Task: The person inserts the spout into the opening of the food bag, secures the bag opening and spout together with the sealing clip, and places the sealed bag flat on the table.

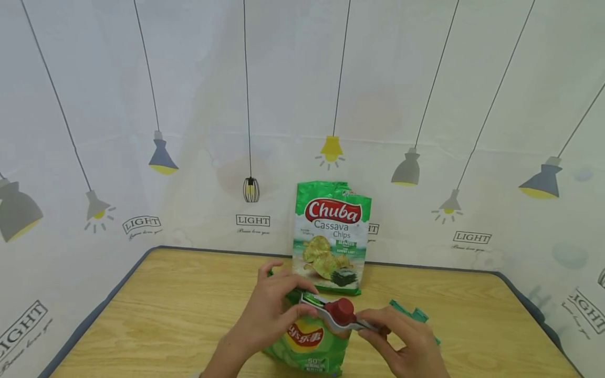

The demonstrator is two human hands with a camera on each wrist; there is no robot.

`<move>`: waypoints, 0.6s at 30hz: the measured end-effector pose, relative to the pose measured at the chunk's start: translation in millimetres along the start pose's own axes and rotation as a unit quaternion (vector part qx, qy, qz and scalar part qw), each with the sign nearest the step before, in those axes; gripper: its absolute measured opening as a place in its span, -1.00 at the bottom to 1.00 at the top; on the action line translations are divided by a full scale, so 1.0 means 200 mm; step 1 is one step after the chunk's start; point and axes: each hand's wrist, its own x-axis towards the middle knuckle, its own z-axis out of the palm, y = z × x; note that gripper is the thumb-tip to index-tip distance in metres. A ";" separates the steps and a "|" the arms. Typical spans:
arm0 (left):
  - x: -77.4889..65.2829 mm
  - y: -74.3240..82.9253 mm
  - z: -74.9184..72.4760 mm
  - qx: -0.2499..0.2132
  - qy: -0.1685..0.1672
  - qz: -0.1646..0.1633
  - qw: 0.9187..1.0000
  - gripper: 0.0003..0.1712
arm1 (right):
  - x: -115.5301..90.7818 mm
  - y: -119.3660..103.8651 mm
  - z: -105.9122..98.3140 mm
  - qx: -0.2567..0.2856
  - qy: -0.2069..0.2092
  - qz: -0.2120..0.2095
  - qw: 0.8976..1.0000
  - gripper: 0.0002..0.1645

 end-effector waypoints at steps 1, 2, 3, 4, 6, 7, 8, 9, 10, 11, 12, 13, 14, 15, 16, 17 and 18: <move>0.00 0.00 0.00 -0.004 0.000 -0.004 1.000 -0.74 | 0.00 0.00 0.00 -0.004 -0.002 0.003 1.000 -0.45; 0.00 0.00 0.00 -0.010 -0.002 -0.009 1.000 -0.73 | -0.01 0.00 0.00 -0.004 -0.005 0.008 1.000 -0.45; 0.00 0.00 0.00 -0.016 -0.004 -0.016 1.000 -0.72 | -0.01 0.00 0.00 -0.006 -0.005 0.008 1.000 -0.45; 0.00 0.00 0.00 -0.022 -0.006 -0.022 0.999 -0.71 | -0.01 0.00 0.00 -0.010 -0.003 0.005 1.000 -0.46; -0.01 0.00 0.00 -0.037 -0.009 -0.035 0.999 -0.69 | -0.01 0.00 0.01 -0.011 -0.001 0.000 1.000 -0.51; -0.01 0.00 0.00 -0.044 -0.010 -0.041 0.998 -0.69 | -0.01 0.00 0.01 -0.013 0.002 -0.006 1.000 -0.56; -0.01 0.00 0.00 -0.052 -0.010 -0.048 0.997 -0.68 | -0.01 0.00 0.01 -0.012 0.004 -0.009 1.000 -0.61; -0.01 0.00 0.00 -0.060 -0.011 -0.053 0.997 -0.68 | -0.01 0.00 0.02 -0.013 0.007 -0.014 1.000 -0.65; -0.01 0.00 0.00 -0.066 -0.011 -0.057 0.996 -0.68 | -0.01 0.00 0.02 -0.011 0.009 -0.015 1.000 -0.69; -0.01 -0.01 0.00 -0.073 -0.010 -0.063 0.995 -0.68 | -0.02 0.00 0.02 -0.010 0.010 -0.016 1.000 -0.71; -0.01 -0.01 0.00 -0.079 -0.011 -0.070 0.994 -0.68 | -0.02 0.01 0.03 -0.012 0.011 -0.016 1.000 -0.72; -0.02 -0.01 0.00 -0.084 -0.012 -0.078 0.993 -0.69 | -0.02 0.01 0.03 -0.013 0.013 -0.018 1.000 -0.72; -0.02 0.00 0.00 -0.090 -0.013 -0.087 0.992 -0.69 | -0.02 0.01 0.03 -0.011 0.014 -0.018 1.000 -0.71; -0.02 0.00 0.00 -0.095 -0.016 -0.099 0.990 -0.68 | -0.03 0.01 0.03 -0.010 0.013 -0.015 1.000 -0.70; -0.02 0.00 0.00 -0.099 -0.019 -0.109 0.989 -0.68 | -0.03 0.00 0.03 -0.009 0.012 -0.011 1.000 -0.69; -0.02 0.00 0.00 -0.104 -0.022 -0.120 0.987 -0.68 | -0.03 0.00 0.04 -0.010 0.011 -0.009 1.000 -0.66; -0.02 0.00 -0.01 -0.108 -0.026 -0.131 0.985 -0.68 | -0.03 0.00 0.04 -0.010 0.010 -0.005 1.000 -0.62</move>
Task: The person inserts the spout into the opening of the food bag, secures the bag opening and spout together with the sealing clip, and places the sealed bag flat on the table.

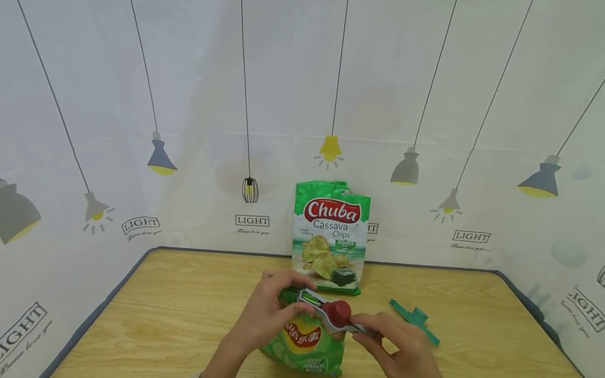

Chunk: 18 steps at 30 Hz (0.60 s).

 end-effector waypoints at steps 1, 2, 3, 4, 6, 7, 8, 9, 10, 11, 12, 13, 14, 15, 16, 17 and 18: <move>0.00 0.00 0.00 -0.004 -0.003 -0.010 1.000 -0.67 | 0.00 0.00 0.00 -0.001 0.000 0.002 1.000 -0.58; 0.00 0.00 0.00 -0.008 -0.006 -0.018 1.000 -0.66 | 0.00 0.00 0.00 -0.003 0.000 0.003 1.000 -0.55; 0.00 0.00 0.00 -0.011 -0.008 -0.024 1.000 -0.66 | 0.00 -0.01 0.01 0.000 -0.003 0.007 1.000 -0.52; 0.00 -0.01 0.00 -0.014 -0.010 -0.026 1.000 -0.66 | 0.00 -0.01 0.01 -0.002 -0.002 0.006 1.000 -0.50; 0.00 -0.01 -0.01 -0.020 -0.013 -0.029 0.999 -0.65 | 0.00 -0.01 0.01 -0.005 -0.002 0.008 1.000 -0.51; 0.01 -0.01 -0.01 -0.022 -0.014 -0.029 0.999 -0.65 | 0.00 -0.02 0.01 -0.004 -0.003 0.010 1.000 -0.54; 0.01 -0.02 -0.01 -0.024 -0.014 -0.028 0.999 -0.65 | 0.00 -0.02 0.01 0.000 -0.006 0.014 1.000 -0.56; 0.01 -0.02 -0.01 -0.026 -0.014 -0.028 0.999 -0.66 | 0.00 -0.02 0.01 0.004 -0.009 0.019 1.000 -0.59; 0.01 -0.02 -0.01 -0.027 -0.015 -0.029 0.999 -0.66 | 0.00 -0.02 0.02 0.005 -0.011 0.023 1.000 -0.63; 0.01 -0.02 -0.01 -0.029 -0.015 -0.031 0.999 -0.66 | 0.00 -0.02 0.02 0.009 -0.013 0.029 0.999 -0.66; 0.01 -0.02 -0.01 -0.032 -0.015 -0.034 0.999 -0.66 | 0.00 -0.02 0.02 0.015 -0.016 0.035 0.999 -0.68; 0.01 -0.02 -0.01 -0.034 -0.015 -0.038 0.999 -0.67 | 0.00 -0.02 0.02 0.018 -0.017 0.037 0.999 -0.70; 0.01 -0.02 -0.01 -0.037 -0.014 -0.041 0.998 -0.67 | 0.00 -0.03 0.03 0.019 -0.016 0.038 0.999 -0.72; 0.01 -0.02 -0.01 -0.041 -0.014 -0.045 0.998 -0.68 | 0.00 -0.03 0.03 0.020 -0.014 0.036 0.999 -0.73; 0.01 -0.03 -0.01 -0.044 -0.013 -0.047 0.998 -0.68 | 0.00 -0.03 0.04 0.019 -0.013 0.035 0.999 -0.75; 0.01 -0.03 -0.02 -0.048 -0.012 -0.048 0.998 -0.69 | 0.00 -0.03 0.04 0.019 -0.010 0.033 0.999 -0.76; 0.00 -0.03 -0.02 -0.052 -0.011 -0.050 0.997 -0.70 | 0.00 -0.03 0.04 0.020 -0.007 0.030 0.999 -0.76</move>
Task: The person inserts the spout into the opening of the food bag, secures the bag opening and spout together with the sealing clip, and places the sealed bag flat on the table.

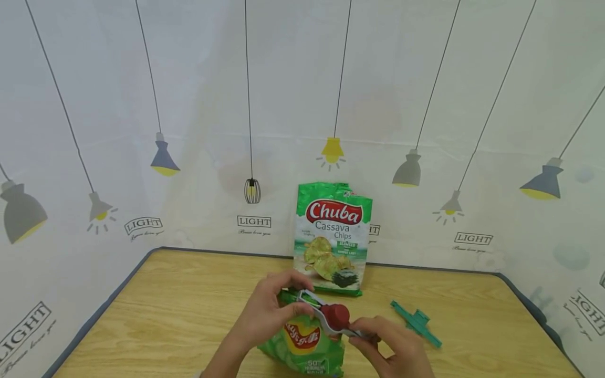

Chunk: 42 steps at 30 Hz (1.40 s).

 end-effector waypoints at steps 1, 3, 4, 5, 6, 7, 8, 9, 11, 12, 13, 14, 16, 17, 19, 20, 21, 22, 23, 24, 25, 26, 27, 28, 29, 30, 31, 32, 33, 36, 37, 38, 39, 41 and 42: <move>0.00 0.00 0.00 -0.004 0.001 -0.001 1.000 -0.71 | 0.00 0.00 0.00 -0.003 0.001 0.002 1.000 -0.76; 0.00 -0.01 0.00 -0.013 0.002 0.000 1.000 -0.71 | 0.00 0.00 0.01 -0.008 0.001 0.009 1.000 -0.71; 0.00 -0.01 0.00 -0.016 0.004 0.001 1.000 -0.72 | 0.00 0.00 0.01 -0.010 0.000 0.015 1.000 -0.67; 0.00 -0.01 0.00 -0.020 0.004 0.001 1.000 -0.72 | -0.01 0.00 0.02 -0.013 0.000 0.019 1.000 -0.61; 0.00 -0.01 0.01 -0.025 0.003 0.001 1.000 -0.72 | -0.01 0.00 0.02 -0.014 0.002 0.017 1.000 -0.55; 0.00 -0.01 0.01 -0.030 0.002 0.001 1.000 -0.73 | -0.01 0.00 0.02 -0.017 0.005 0.018 1.000 -0.50; 0.00 -0.01 0.01 -0.034 0.002 0.000 0.999 -0.73 | -0.01 0.01 0.03 -0.018 0.009 0.013 1.000 -0.44; 0.00 -0.01 0.01 -0.037 0.000 -0.002 0.999 -0.74 | -0.01 0.01 0.03 -0.018 0.013 0.007 1.000 -0.42; 0.00 -0.01 0.01 -0.044 -0.004 -0.004 0.999 -0.74 | -0.01 0.02 0.04 -0.019 0.015 0.005 1.000 -0.40; 0.00 -0.01 0.01 -0.046 -0.006 -0.005 0.999 -0.75 | -0.01 0.02 0.04 -0.017 0.017 0.001 1.000 -0.41; 0.00 -0.01 0.01 -0.046 -0.007 -0.006 0.999 -0.75 | -0.02 0.02 0.04 -0.019 0.014 0.005 1.000 -0.43; 0.00 -0.01 0.01 -0.047 -0.008 -0.005 0.999 -0.75 | -0.02 0.02 0.04 -0.018 0.012 0.006 1.000 -0.45; 0.00 -0.01 0.01 -0.050 -0.008 0.001 0.999 -0.77 | -0.01 0.01 0.03 -0.019 0.008 0.010 1.000 -0.50; 0.00 -0.01 0.01 -0.052 -0.007 0.005 0.999 -0.77 | -0.01 0.01 0.03 -0.018 0.009 0.005 1.000 -0.51; 0.00 -0.01 0.01 -0.057 -0.002 0.016 0.998 -0.78 | -0.01 0.00 0.03 -0.020 0.008 0.004 1.000 -0.51; 0.00 -0.01 0.01 -0.061 0.000 0.021 0.998 -0.79 | -0.01 0.00 0.04 -0.021 0.009 0.004 1.000 -0.51; 0.00 -0.01 0.01 -0.063 0.003 0.026 0.998 -0.80 | -0.01 0.00 0.03 -0.024 0.007 0.009 1.000 -0.49; 0.00 -0.01 0.02 -0.067 0.004 0.029 0.997 -0.81 | -0.01 0.00 0.04 -0.023 0.010 0.005 1.000 -0.48; 0.00 -0.01 0.02 -0.071 0.006 0.031 0.997 -0.82 | -0.01 0.00 0.04 -0.023 0.011 0.004 1.000 -0.46; -0.01 -0.01 0.02 -0.073 0.008 0.033 0.997 -0.82 | -0.01 0.01 0.04 -0.025 0.010 0.008 1.000 -0.44; -0.01 -0.01 0.02 -0.072 0.009 0.034 0.997 -0.83 | -0.01 0.01 0.04 -0.024 0.009 0.008 1.000 -0.44; -0.01 -0.01 0.02 -0.069 0.011 0.035 0.997 -0.83 | -0.02 0.01 0.04 -0.019 0.009 0.003 1.000 -0.44; -0.01 -0.01 0.02 -0.066 0.013 0.035 0.997 -0.83 | -0.02 0.02 0.04 -0.015 0.009 -0.002 1.000 -0.45; -0.01 -0.01 0.02 -0.065 0.014 0.036 0.997 -0.83 | -0.02 0.02 0.05 -0.010 0.009 -0.008 1.000 -0.46; -0.01 -0.01 0.02 -0.061 0.016 0.036 0.997 -0.83 | -0.02 0.02 0.05 -0.006 0.007 -0.010 1.000 -0.47; -0.01 -0.01 0.01 -0.058 0.018 0.037 0.997 -0.84 | -0.02 0.02 0.05 -0.002 0.004 -0.010 1.000 -0.48; -0.01 -0.01 0.01 -0.057 0.019 0.037 0.998 -0.83 | -0.02 0.02 0.05 0.003 0.004 -0.015 1.000 -0.49; -0.01 -0.01 0.01 -0.058 0.020 0.036 0.997 -0.84 | -0.02 0.02 0.05 0.005 0.003 -0.016 1.000 -0.50; -0.01 -0.01 0.01 -0.060 0.019 0.035 0.997 -0.84 | -0.02 0.02 0.05 0.005 0.003 -0.017 1.000 -0.51; -0.01 0.00 0.01 -0.061 0.018 0.033 0.997 -0.85 | -0.02 0.02 0.05 0.003 0.002 -0.017 1.000 -0.53; -0.01 0.00 0.01 -0.060 0.017 0.031 0.998 -0.85 | -0.02 0.02 0.05 -0.002 0.002 -0.013 1.000 -0.55; -0.01 0.00 0.01 -0.056 0.016 0.027 0.998 -0.84 | -0.02 0.02 0.05 -0.004 0.002 -0.013 1.000 -0.56; -0.01 0.00 0.01 -0.052 0.016 0.023 0.998 -0.83 | -0.02 0.02 0.05 -0.006 0.003 -0.012 1.000 -0.56; -0.01 0.00 0.01 -0.044 0.015 0.012 0.999 -0.81 | -0.02 0.01 0.05 -0.011 0.002 -0.007 1.000 -0.57; -0.01 0.00 0.01 -0.040 0.015 0.008 0.999 -0.80 | -0.02 0.01 0.04 -0.012 0.003 -0.005 1.000 -0.56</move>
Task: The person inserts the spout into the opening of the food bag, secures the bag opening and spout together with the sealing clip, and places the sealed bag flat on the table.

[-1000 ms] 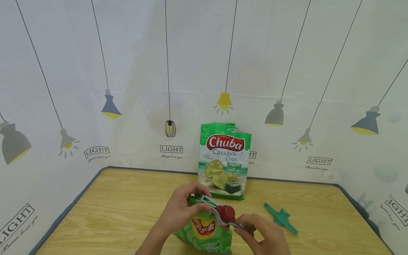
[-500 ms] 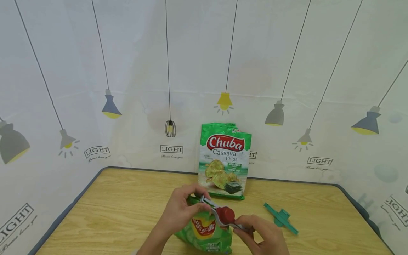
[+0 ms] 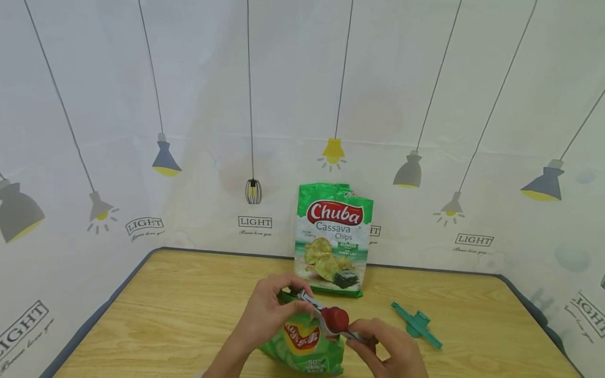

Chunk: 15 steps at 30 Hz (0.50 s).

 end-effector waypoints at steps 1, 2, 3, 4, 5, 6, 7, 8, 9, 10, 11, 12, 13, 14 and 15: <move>0.00 0.00 0.00 0.005 0.001 -0.003 1.000 -0.79 | 0.00 0.00 0.00 -0.003 -0.001 0.007 1.000 -0.54; 0.00 0.00 0.00 0.007 0.001 -0.004 1.000 -0.78 | 0.00 -0.01 0.00 -0.003 -0.001 0.011 1.000 -0.51; 0.00 0.00 0.00 0.009 0.001 -0.003 1.000 -0.79 | 0.00 -0.01 -0.01 -0.007 -0.003 0.018 1.000 -0.48; 0.00 0.00 -0.01 0.009 0.001 0.003 1.000 -0.79 | 0.00 -0.01 0.00 -0.009 -0.001 0.019 1.000 -0.45; 0.00 0.00 -0.01 0.010 0.002 0.010 1.000 -0.78 | 0.00 -0.01 0.00 -0.008 0.003 0.015 1.000 -0.42; 0.00 0.00 -0.01 0.017 0.005 0.018 1.000 -0.77 | 0.01 -0.01 0.00 -0.009 0.006 0.015 1.000 -0.40; 0.00 0.00 -0.01 0.023 0.008 0.029 0.999 -0.77 | 0.01 -0.01 0.00 -0.010 0.009 0.016 1.000 -0.39; 0.00 0.00 -0.01 0.030 0.011 0.043 0.999 -0.76 | 0.01 -0.01 0.00 -0.009 0.012 0.010 1.000 -0.41; 0.00 0.00 -0.01 0.040 0.015 0.059 0.997 -0.74 | 0.01 0.00 0.00 -0.006 0.015 0.004 1.000 -0.45; 0.00 0.01 -0.01 0.051 0.019 0.074 0.996 -0.72 | 0.01 0.00 0.00 -0.003 0.018 -0.002 1.000 -0.50; 0.00 0.01 -0.01 0.065 0.025 0.089 0.994 -0.70 | 0.01 0.01 -0.01 -0.002 0.018 -0.001 1.000 -0.53; 0.00 0.01 -0.01 0.080 0.030 0.104 0.991 -0.68 | 0.00 0.01 -0.01 -0.003 0.017 0.001 1.000 -0.55; 0.00 0.01 -0.01 0.088 0.033 0.119 0.988 -0.67 | 0.00 0.02 -0.01 -0.004 0.016 0.002 1.000 -0.55; 0.01 0.02 -0.01 0.098 0.035 0.131 0.986 -0.65 | 0.00 0.03 -0.02 -0.006 0.015 0.004 1.000 -0.54; 0.01 0.02 -0.01 0.106 0.037 0.140 0.984 -0.64 | -0.01 0.04 -0.02 -0.009 0.016 0.005 1.000 -0.49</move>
